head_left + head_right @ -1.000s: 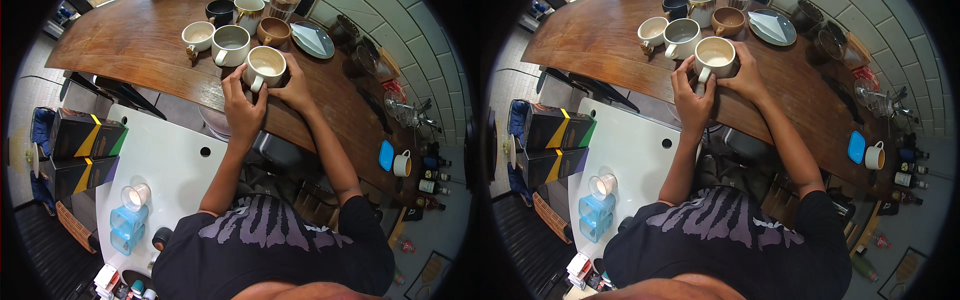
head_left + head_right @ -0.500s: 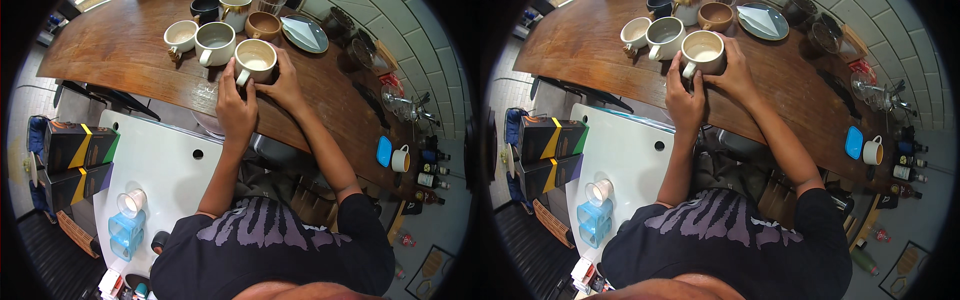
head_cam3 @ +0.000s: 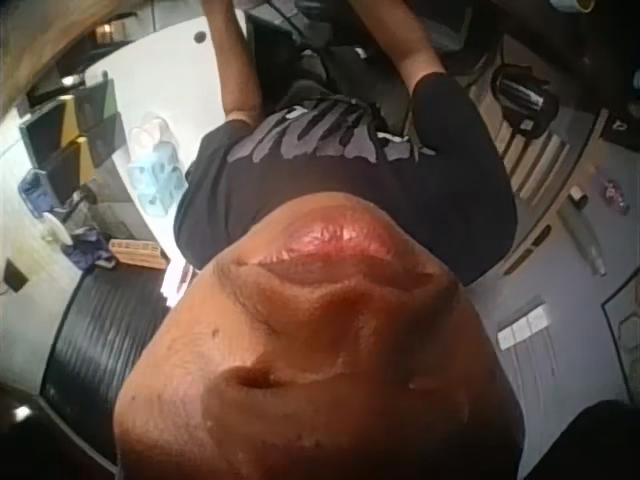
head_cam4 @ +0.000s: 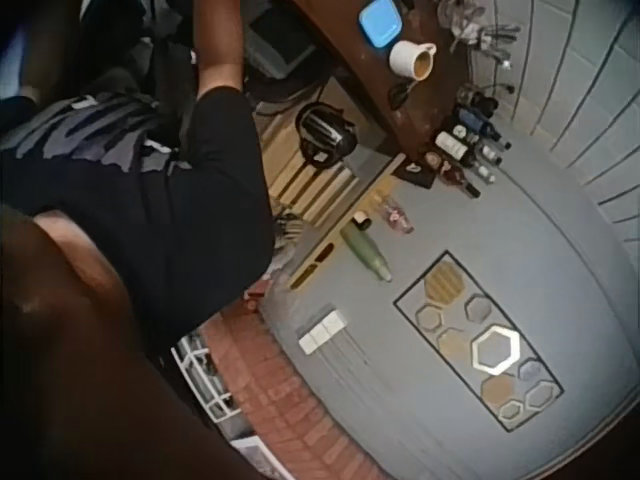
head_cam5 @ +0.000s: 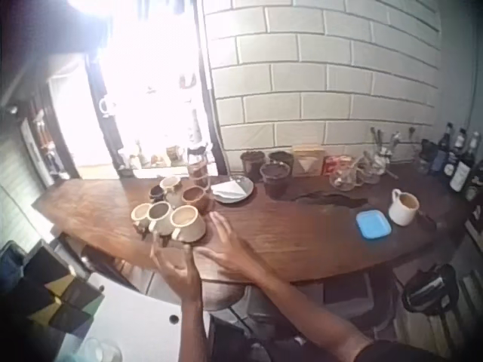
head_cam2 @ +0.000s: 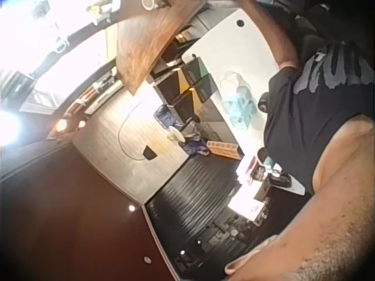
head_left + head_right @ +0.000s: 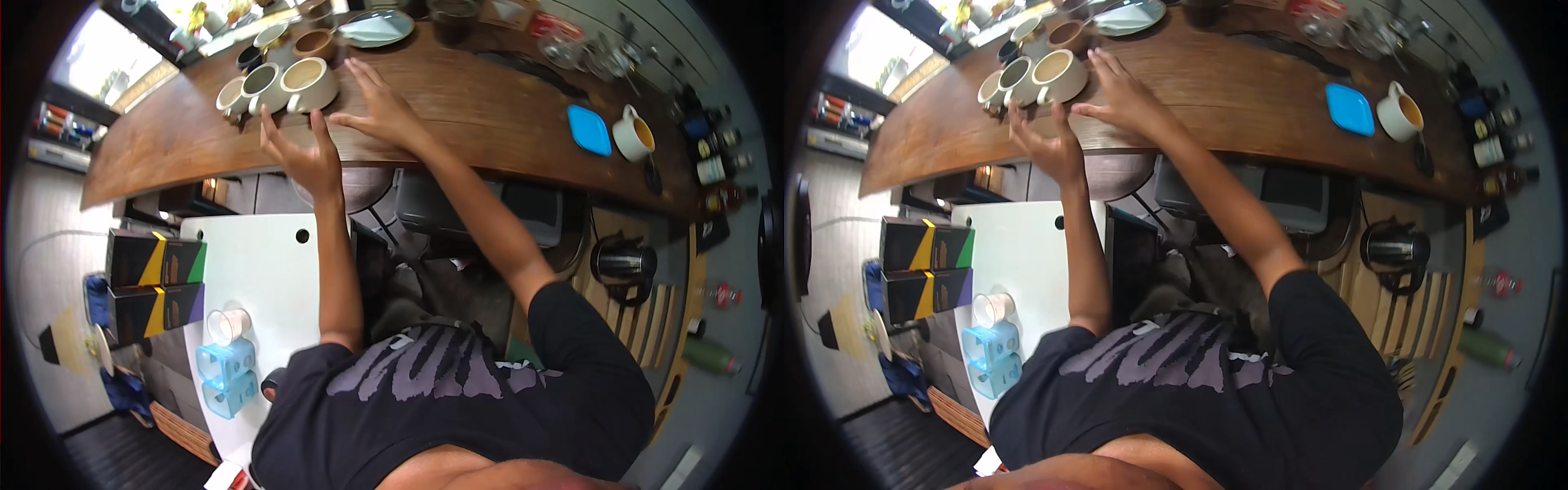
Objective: The person prepares a drink by pouring hot water from a kettle into a small pot, and then pouring the liquid into a cup while stirring it with a spoon.
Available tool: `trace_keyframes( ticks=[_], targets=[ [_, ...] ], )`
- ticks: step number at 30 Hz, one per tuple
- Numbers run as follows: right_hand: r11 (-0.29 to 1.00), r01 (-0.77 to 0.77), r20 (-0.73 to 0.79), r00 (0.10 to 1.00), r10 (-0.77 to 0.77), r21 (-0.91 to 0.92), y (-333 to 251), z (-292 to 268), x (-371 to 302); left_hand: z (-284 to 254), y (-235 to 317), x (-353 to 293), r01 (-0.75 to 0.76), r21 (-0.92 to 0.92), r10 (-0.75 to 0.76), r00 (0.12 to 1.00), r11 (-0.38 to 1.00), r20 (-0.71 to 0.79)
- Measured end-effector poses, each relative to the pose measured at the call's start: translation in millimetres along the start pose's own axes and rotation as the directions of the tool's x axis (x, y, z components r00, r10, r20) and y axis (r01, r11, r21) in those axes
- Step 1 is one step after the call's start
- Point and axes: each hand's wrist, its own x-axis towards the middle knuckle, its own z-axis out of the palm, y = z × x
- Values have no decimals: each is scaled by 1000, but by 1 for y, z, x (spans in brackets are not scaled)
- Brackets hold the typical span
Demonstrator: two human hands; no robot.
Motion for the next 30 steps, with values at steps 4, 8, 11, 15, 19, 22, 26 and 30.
trace_keyframes(
  ticks=[4,8,11,15,19,22,26,30],
  targets=[
    [-21,-201,200,947,253,979,-42,-93,-162,-17,107,-125,33,-518,230,870,855,435],
    [-130,-223,255,742,619,966,-77,-170,-359,-19,190,-260,-66,-567,523,483,821,702],
    [-5,-255,169,625,762,967,-120,-201,-461,-6,201,-341,369,-433,434,86,822,897],
    [-306,415,131,400,907,857,-128,-224,-569,-74,293,-462,92,-832,814,173,548,555],
    [-65,428,19,110,994,901,-174,-240,-627,-68,302,-508,317,-874,922,-246,367,298],
    [73,-8,-71,128,989,997,-207,-237,-665,-35,292,-520,-133,-829,568,-669,544,480],
    [374,195,-409,189,893,907,-216,-223,-711,-17,294,-531,16,-583,408,-731,812,548],
    [508,213,-527,39,849,835,-226,-251,-685,-43,303,-546,575,-323,635,-498,752,591]
  ],
)
